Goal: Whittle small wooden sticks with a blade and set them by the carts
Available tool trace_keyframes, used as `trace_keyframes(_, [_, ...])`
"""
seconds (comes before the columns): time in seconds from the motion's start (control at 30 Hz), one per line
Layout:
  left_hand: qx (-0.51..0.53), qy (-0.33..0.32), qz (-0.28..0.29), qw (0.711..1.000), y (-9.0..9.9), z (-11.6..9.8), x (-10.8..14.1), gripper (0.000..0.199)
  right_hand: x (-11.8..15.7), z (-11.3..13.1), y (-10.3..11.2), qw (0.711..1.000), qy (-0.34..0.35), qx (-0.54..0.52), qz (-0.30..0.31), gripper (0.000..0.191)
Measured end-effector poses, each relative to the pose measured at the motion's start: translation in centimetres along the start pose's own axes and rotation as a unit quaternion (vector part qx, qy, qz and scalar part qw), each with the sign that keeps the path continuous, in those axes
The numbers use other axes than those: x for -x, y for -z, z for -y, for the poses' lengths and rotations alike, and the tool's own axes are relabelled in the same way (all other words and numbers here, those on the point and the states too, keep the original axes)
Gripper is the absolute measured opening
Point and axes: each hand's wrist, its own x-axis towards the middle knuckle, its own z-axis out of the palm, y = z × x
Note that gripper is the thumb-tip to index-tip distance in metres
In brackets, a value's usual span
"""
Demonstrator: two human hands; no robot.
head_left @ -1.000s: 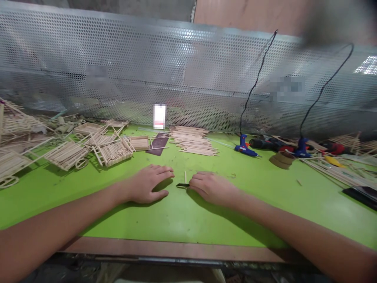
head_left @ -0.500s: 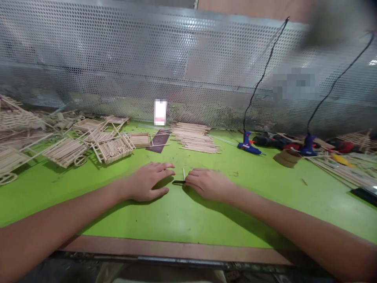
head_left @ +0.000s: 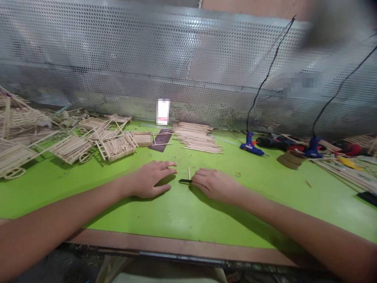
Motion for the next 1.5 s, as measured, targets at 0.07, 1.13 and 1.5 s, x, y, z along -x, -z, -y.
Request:
trace_keyframes(0.07, [0.000,-0.004,0.000,1.000,0.0,0.0,0.0,0.046,-1.2,0.5,-0.1,1.000,0.005,-0.007,0.002,0.023])
trace_keyframes(1.13, [-0.066,-0.089,-0.128,0.986,-0.3,1.3,-0.7,0.033,-4.5,-2.4,0.1,0.982,-0.166,0.031,-0.081,0.034])
trace_keyframes(1.5, [0.104,-0.069,-0.139,0.982,-0.3,0.5,-0.8,0.024,-4.1,0.0,0.4,0.978,-0.068,-0.150,-0.130,0.028])
